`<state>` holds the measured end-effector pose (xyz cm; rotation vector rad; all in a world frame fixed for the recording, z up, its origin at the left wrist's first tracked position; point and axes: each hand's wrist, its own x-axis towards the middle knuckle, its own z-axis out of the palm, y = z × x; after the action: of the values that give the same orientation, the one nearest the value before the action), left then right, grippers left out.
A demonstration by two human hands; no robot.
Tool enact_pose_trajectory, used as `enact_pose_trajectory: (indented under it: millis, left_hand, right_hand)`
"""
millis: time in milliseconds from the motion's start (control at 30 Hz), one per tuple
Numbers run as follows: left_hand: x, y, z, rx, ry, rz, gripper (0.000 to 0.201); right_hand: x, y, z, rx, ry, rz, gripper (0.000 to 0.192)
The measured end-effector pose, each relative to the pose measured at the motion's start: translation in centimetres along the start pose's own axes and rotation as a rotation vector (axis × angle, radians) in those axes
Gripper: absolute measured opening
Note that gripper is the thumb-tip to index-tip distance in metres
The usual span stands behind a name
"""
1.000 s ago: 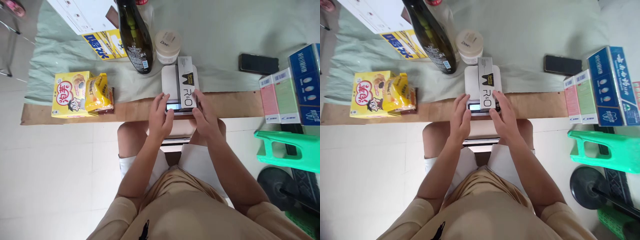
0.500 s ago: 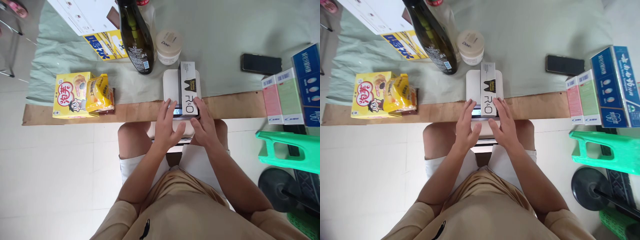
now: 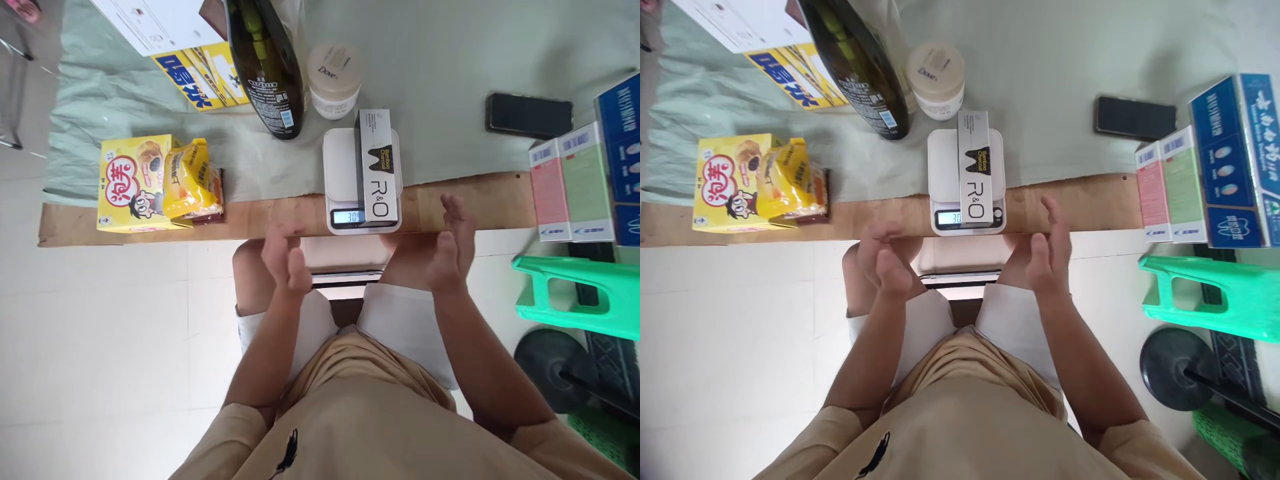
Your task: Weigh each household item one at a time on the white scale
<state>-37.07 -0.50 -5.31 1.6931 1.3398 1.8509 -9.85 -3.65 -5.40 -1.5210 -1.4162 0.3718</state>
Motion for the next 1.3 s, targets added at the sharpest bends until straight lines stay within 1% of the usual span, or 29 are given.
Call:
enact_pose_trajectory:
  millis: [67, 133, 200, 267, 333, 367, 433, 533, 567, 633, 733, 800, 900, 1000, 1133, 1200, 1300]
  left_hand:
    - [0.0, -1.2, -1.3, 0.024, 0.048, -0.056, 0.058]
    - [-0.2, -1.6, -1.8, 0.041, 0.069, -0.098, 0.066]
    - [-0.2, -1.5, -1.8, 0.05, 0.062, -0.115, 0.07]
    - [-0.2, -1.2, -1.6, 0.051, 0.043, -0.117, 0.07]
    - [-0.1, -1.0, -1.4, 0.047, 0.027, -0.112, 0.069]
    - [-0.1, -1.0, -1.3, 0.046, 0.022, -0.111, 0.069]
    - [-0.2, -1.0, -1.3, 0.045, 0.014, -0.114, 0.069]
    - [-0.3, -1.1, -1.3, 0.056, 0.004, -0.135, 0.069]
    - [-0.4, -1.2, -1.3, 0.062, 0.003, -0.144, 0.069]
    - [-0.4, -1.1, -1.3, 0.074, 0.005, -0.16, 0.07]
    - [-0.5, -1.1, -1.3, 0.075, 0.018, -0.172, 0.071]
    - [-0.6, -1.1, -1.3, 0.064, 0.031, -0.177, 0.071]
    - [-0.7, -1.2, -1.3, 0.049, 0.047, -0.189, 0.07]
    - [-0.7, -1.2, -1.4, 0.038, 0.054, -0.2, 0.07]
    - [-0.4, -1.2, -1.6, 0.006, 0.058, -0.215, 0.069]
    - [-0.3, -1.2, -1.6, -0.013, 0.066, -0.225, 0.069]
    - [-0.3, -1.4, -1.4, -0.036, 0.078, -0.234, 0.068]
  right_hand:
    - [-0.1, 2.0, -0.8, 0.025, 0.1, 0.06, 0.055]
    - [-0.2, 3.5, -1.1, 0.039, 0.15, 0.084, 0.051]
    - [-0.4, 4.2, -1.1, 0.034, 0.132, 0.087, 0.048]
    - [-0.6, 4.0, -1.0, 0.025, 0.105, 0.089, 0.045]
    - [-0.7, 2.9, -1.0, 0.011, 0.092, 0.086, 0.045]
    - [-0.6, 2.0, -0.9, -0.007, 0.082, 0.072, 0.046]
    - [-0.1, -0.4, -0.3, -0.067, 0.057, -0.001, 0.047]
    - [1.3, -4.7, 1.7, -0.164, -0.023, -0.136, 0.048]
    - [1.9, -5.9, 2.6, -0.177, -0.05, -0.145, 0.05]
    - [2.9, -7.7, 4.3, -0.184, -0.098, -0.112, 0.057]
    - [3.6, -8.5, 5.8, -0.219, -0.13, -0.045, 0.062]
    - [3.7, -8.1, 5.9, -0.282, -0.108, -0.044, 0.061]
    - [4.1, -6.9, 4.5, -0.354, -0.058, -0.017, 0.066]
    - [5.2, -5.0, 1.9, -0.354, 0.005, 0.074, 0.07]
    - [6.4, -1.5, -2.7, -0.392, 0.189, 0.115, 0.051]
    - [6.3, 0.2, -5.2, -0.449, 0.27, 0.126, 0.044]
    - [5.5, 2.4, -8.5, -0.538, 0.368, 0.159, 0.039]
